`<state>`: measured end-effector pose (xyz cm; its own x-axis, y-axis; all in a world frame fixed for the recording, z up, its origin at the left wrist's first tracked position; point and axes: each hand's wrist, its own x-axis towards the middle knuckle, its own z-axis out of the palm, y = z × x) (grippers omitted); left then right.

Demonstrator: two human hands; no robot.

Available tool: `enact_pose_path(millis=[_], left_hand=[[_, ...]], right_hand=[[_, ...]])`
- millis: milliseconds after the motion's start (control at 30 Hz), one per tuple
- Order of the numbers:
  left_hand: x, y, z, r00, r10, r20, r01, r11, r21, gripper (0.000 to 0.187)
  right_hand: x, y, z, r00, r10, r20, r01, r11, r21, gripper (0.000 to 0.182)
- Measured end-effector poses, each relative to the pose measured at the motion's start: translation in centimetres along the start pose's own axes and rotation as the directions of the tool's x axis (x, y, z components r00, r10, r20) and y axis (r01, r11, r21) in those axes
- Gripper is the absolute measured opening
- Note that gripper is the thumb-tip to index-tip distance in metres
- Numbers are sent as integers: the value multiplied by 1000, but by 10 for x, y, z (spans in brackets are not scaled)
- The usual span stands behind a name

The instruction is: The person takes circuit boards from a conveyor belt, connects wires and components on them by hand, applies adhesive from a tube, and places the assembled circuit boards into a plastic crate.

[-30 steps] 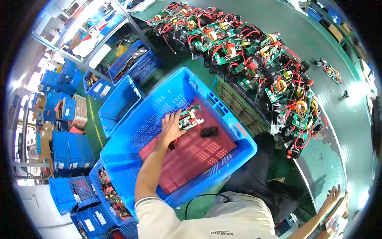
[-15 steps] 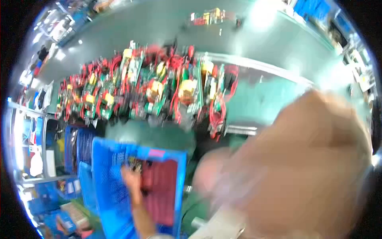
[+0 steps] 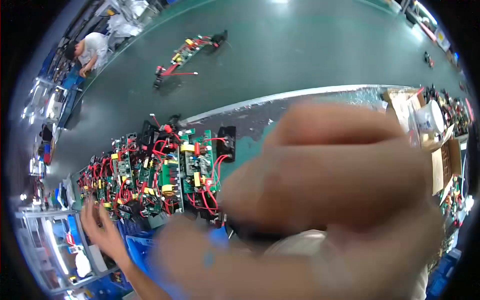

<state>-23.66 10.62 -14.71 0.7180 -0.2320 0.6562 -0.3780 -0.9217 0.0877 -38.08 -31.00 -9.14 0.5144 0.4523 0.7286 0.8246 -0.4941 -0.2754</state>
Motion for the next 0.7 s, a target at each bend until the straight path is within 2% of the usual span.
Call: enact_pose_path(millis=[33, 67, 100, 133, 167, 200, 233, 267, 333, 400, 467, 500, 533, 600, 667, 700], left_hand=[[35, 10, 30, 988, 116, 104, -102, 987, -128, 28], [66, 50, 61, 979, 131, 156, -101, 977, -189, 33], [98, 80, 88, 939, 281, 196, -272, 959, -75, 39], [125, 83, 132, 906, 362, 219, -343, 931, -122, 47], [151, 91, 178, 889, 398, 226, -376, 917, -133, 51], [175, 96, 218, 850, 438, 293, -438, 896, -69, 64], [196, 99, 259, 865, 350, 360, -355, 933, -56, 73], [210, 99, 295, 864, 264, 429, -273, 961, -42, 83], [233, 95, 353, 842, 75, 534, -95, 995, 10, 97], [246, 78, 403, 813, 44, 581, -38, 999, -24, 102], [240, 65, 430, 806, 32, 591, -19, 999, -29, 89], [237, 72, 426, 822, -46, 567, -10, 995, 95, 79], [236, 81, 424, 835, -121, 537, 0, 976, 219, 70], [233, 82, 421, 855, -137, 500, -37, 946, 322, 54], [238, 81, 415, 832, -134, 539, -55, 945, 321, 52], [242, 64, 427, 852, -69, 520, -71, 967, 244, 54]], right_hand=[[-23, 9, -6, 999, 33, -15, -33, 999, 0, 51], [-49, 17, -10, 996, 86, -19, -86, 996, -8, 53], [-77, 23, -7, 980, 198, -36, -198, 980, -2, 55], [-105, 28, 3, 943, 328, -57, -328, 945, 4, 56], [-137, 33, 13, 865, 494, -86, -493, 869, 30, 58], [-173, 31, 28, 742, 660, -123, -653, 752, 96, 54], [-202, 21, 39, 586, 799, -133, -791, 600, 118, 49], [-228, 14, 51, 488, 853, -186, -854, 510, 99, 46], [-257, 5, 60, 421, 885, -200, -903, 429, -2, 42], [-278, 6, 75, 473, 845, -249, -878, 475, -54, 40], [-269, 8, 74, 479, 829, -289, -869, 494, -25, 39], [-271, 9, 76, 506, 811, -294, -856, 514, -54, 39], [-267, 13, 72, 536, 813, -227, -838, 545, -25, 40], [-258, 24, 53, 582, 811, -64, -808, 585, 63, 41], [-206, 39, 1, 808, 583, 90, -577, 812, -84, 49], [-179, 46, -11, 883, 465, -60, -469, 877, -109, 46]])
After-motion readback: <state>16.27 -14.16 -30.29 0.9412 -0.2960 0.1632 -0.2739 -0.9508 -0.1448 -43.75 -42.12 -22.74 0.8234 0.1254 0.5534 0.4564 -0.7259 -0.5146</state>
